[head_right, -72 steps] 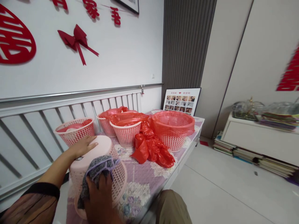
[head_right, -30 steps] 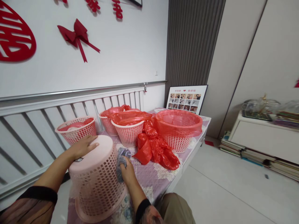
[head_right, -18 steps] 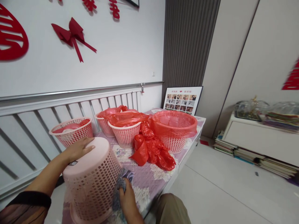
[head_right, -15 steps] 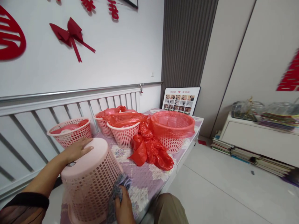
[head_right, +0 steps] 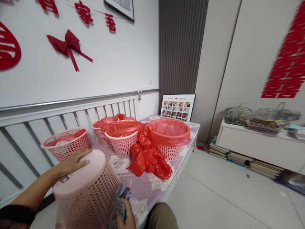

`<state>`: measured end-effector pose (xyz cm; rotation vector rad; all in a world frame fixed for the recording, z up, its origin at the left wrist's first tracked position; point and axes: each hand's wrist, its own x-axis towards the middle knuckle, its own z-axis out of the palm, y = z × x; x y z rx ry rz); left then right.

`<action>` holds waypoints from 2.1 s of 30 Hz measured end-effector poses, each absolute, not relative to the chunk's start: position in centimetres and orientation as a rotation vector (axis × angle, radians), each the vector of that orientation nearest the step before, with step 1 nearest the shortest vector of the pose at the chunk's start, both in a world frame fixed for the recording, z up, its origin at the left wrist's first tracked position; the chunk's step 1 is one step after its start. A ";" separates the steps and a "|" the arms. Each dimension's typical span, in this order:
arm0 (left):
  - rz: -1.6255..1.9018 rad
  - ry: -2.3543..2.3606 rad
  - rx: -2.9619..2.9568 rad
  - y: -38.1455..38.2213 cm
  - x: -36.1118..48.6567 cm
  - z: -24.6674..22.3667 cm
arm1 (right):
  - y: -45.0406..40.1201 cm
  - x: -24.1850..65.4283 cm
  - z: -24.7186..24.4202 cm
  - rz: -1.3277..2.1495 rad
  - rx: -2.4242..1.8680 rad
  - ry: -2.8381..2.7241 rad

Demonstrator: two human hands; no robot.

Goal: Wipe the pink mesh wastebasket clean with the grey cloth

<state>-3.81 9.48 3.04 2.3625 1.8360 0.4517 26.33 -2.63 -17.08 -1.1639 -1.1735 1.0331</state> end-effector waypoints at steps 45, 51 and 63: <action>0.211 2.275 2.228 6.5 -2.8 2.7 | 3.9 21.9 -14.0 1.043 -1.120 -1.200; 0.240 2.290 2.226 6.5 -3.1 2.2 | 1.6 19.9 -3.7 0.916 -0.933 -1.498; 0.268 2.275 2.222 6.5 -3.2 2.3 | 2.6 22.2 -21.6 0.795 -1.202 -1.296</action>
